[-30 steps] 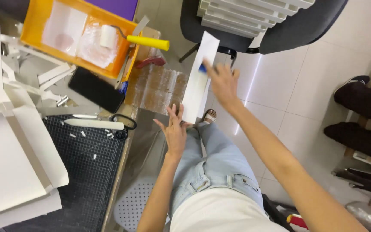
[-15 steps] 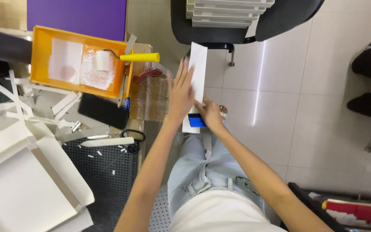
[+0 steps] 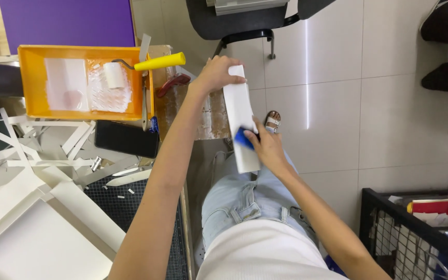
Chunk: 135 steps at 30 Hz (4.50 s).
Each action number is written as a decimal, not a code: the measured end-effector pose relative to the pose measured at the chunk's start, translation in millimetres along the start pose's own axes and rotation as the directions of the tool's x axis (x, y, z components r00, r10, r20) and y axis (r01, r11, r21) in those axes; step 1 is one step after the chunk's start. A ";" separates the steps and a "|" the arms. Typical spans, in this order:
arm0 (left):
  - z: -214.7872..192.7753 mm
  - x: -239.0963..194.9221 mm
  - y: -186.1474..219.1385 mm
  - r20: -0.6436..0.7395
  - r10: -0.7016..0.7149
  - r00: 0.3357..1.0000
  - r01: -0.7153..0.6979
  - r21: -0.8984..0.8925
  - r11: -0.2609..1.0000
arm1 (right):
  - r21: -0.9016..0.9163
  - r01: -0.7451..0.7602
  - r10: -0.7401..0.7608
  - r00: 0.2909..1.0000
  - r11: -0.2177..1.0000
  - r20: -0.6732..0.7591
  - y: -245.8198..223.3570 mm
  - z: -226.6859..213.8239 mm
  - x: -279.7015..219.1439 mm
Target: The person smooths the edges and surfaces of white paperboard boxes using a blue plastic card and a yellow-handled roller. The person repeatedly rubs the card along the box edges and rolls the roller over the box surfaces to flatten or seal them. Finished boxes are stacked on a nearby chair.
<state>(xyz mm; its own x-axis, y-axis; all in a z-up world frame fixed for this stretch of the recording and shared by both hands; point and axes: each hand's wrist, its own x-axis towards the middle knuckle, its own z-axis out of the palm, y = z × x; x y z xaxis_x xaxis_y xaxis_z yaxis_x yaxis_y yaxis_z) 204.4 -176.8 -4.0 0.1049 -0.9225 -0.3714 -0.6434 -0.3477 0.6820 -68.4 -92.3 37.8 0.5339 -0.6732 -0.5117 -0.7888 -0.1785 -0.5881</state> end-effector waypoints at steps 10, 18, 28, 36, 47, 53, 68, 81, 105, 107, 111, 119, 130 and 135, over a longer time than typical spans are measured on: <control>-21.6 -37.3 35.3 0.192 0.039 0.981 -0.034 -0.027 0.999 | 0.359 0.233 -0.200 0.971 0.904 -0.128 -24.0 4.9 -38.8; -19.9 -30.1 20.0 0.211 0.144 0.967 -0.122 -0.110 0.986 | -0.244 0.266 -0.328 0.908 0.932 -0.262 -3.9 12.0 -18.4; -18.4 -25.6 9.7 0.302 0.053 0.952 0.007 -0.194 0.981 | -0.642 0.399 -0.748 0.468 0.655 -0.471 -13.9 -20.7 85.7; -56.8 -38.0 31.3 0.490 0.060 0.870 0.113 -0.315 0.942 | -0.617 0.535 -0.806 0.499 0.577 -0.320 3.9 -0.4 23.3; -49.3 -16.5 8.5 0.537 0.061 0.841 0.099 -0.264 0.959 | -0.588 0.510 -0.764 0.546 0.628 -0.342 0.1 -4.2 31.2; -14.8 9.3 -28.1 0.518 0.051 0.854 0.078 -0.223 0.972 | -0.688 0.488 -0.841 0.366 0.537 -0.398 -30.1 -37.3 128.4; -46.9 -34.6 9.1 0.414 0.058 0.908 0.047 -0.238 0.970 | -0.574 0.539 -0.785 0.367 0.617 -0.500 -36.8 -52.5 105.3; 80.7 -178.2 96.5 -0.509 -0.416 0.753 -0.119 -0.729 0.674 | 0.487 0.547 -0.420 0.836 0.680 -0.353 -74.5 -27.2 -7.4; 87.7 -46.2 79.0 -0.799 -0.405 0.444 0.705 0.033 0.709 | 0.422 0.345 -0.322 0.938 0.839 -0.127 29.9 43.5 74.7; 82.8 -51.3 79.3 -0.773 -0.425 0.470 0.664 -0.007 0.748 | 0.402 0.360 -0.348 0.932 0.842 -0.107 29.7 42.3 79.9; 82.3 -67.3 82.8 -0.761 -0.379 0.526 0.576 -0.010 0.818 | 0.386 0.269 -0.299 0.954 0.883 0.019 15.0 19.6 72.1; 95.3 -112.3 93.2 -0.705 -0.417 0.574 0.557 -0.037 0.829 | 0.317 0.276 -0.307 0.950 0.907 0.053 12.3 8.8 68.5; 134.6 -190.5 95.6 -0.712 -0.243 0.659 0.479 0.148 0.865 | 0.279 0.313 -0.327 0.945 0.908 0.002 8.0 7.2 70.4; 113.4 -129.4 80.4 -0.724 0.121 0.679 0.356 0.469 0.808 | 0.279 0.315 -0.333 0.943 0.907 0.016 11.3 8.4 69.4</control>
<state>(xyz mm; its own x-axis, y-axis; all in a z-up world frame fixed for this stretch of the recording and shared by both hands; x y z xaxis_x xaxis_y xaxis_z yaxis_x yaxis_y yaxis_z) 53.0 -66.4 27.5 0.5426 -0.7897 0.2863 -0.8382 -0.5312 0.1232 -37.7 -135.0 -9.6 0.7707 -0.5639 -0.2968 -0.4622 -0.1740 -0.8696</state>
